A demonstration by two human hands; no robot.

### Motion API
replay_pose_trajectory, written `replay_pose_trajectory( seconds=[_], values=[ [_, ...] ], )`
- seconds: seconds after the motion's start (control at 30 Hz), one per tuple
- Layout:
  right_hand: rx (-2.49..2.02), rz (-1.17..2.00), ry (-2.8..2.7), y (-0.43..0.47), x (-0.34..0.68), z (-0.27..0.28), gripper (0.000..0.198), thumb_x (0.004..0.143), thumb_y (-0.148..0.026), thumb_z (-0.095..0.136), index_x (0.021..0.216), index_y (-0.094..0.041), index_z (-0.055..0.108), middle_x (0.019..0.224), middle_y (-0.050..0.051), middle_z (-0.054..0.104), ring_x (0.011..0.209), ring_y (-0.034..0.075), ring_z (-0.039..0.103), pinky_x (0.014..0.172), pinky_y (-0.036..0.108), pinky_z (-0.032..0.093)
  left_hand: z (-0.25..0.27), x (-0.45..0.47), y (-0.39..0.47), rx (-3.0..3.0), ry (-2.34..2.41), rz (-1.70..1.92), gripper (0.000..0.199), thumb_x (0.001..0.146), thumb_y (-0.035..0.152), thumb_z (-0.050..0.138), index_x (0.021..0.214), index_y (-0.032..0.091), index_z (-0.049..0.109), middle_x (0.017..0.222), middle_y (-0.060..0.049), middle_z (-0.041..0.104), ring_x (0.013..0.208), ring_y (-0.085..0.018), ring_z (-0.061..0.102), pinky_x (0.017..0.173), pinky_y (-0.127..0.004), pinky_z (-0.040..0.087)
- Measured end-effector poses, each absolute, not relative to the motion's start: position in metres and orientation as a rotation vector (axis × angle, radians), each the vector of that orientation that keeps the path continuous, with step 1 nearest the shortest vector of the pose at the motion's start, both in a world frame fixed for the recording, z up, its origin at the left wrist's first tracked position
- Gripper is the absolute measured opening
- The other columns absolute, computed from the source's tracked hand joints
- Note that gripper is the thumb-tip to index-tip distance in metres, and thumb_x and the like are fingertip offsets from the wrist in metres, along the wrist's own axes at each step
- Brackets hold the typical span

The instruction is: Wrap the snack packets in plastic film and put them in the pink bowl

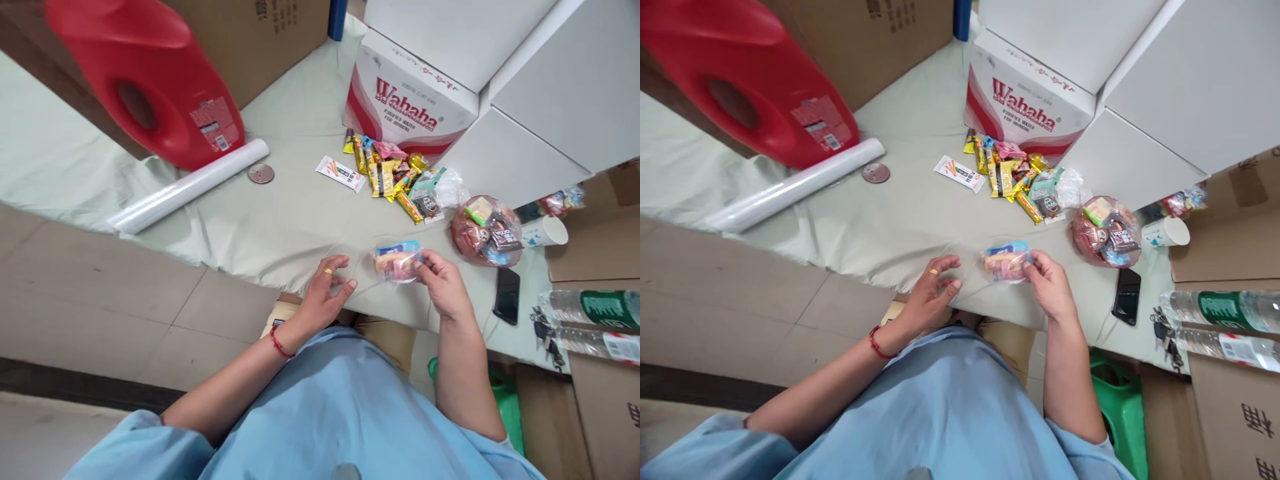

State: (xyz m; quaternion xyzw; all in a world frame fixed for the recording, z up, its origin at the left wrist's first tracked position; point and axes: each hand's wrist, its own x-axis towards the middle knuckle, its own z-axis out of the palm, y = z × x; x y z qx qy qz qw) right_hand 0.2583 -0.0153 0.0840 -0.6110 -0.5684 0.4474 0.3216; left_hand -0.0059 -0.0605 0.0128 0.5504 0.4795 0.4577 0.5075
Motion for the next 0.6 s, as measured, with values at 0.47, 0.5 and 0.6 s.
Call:
replay_pose_trajectory(
  seconds=[0.47, 0.5, 0.6],
  values=[
    [-1.390, 1.219, -1.630, -0.062, 0.259, 0.040, 0.043, 0.104, -0.056, 0.054, 0.129, -0.024, 0.071, 0.124, 0.006, 0.077, 0.116, 0.023, 0.071, 0.106, 0.037, 0.054, 0.027, 0.034, -0.053, 1.367, 1.123, 0.617, 0.047, 0.092, 0.059, 0.062, 0.119, 0.022, 0.069, 0.108, -0.008, 0.080, 0.097, -0.027, 0.075, 0.086, -0.039, 0.059],
    [-1.432, 1.153, -1.620, -0.058, 0.270, 0.042, 0.043, 0.104, -0.055, 0.054, 0.130, -0.024, 0.071, 0.126, 0.007, 0.077, 0.118, 0.023, 0.070, 0.108, 0.038, 0.053, 0.027, 0.029, -0.051, 1.420, 1.165, 0.630, 0.047, 0.093, 0.060, 0.060, 0.119, 0.022, 0.069, 0.111, -0.008, 0.079, 0.099, -0.027, 0.075, 0.088, -0.039, 0.059],
    [-1.650, 0.864, -1.485, -0.038, 0.328, 0.063, 0.046, 0.104, -0.053, 0.052, 0.136, -0.025, 0.068, 0.135, 0.007, 0.074, 0.126, 0.025, 0.067, 0.113, 0.041, 0.050, 0.024, 0.001, -0.039, 1.619, 1.433, 0.688, 0.046, 0.095, 0.059, 0.054, 0.118, 0.022, 0.068, 0.116, -0.009, 0.078, 0.098, -0.026, 0.075, 0.089, -0.041, 0.059]
  ],
)
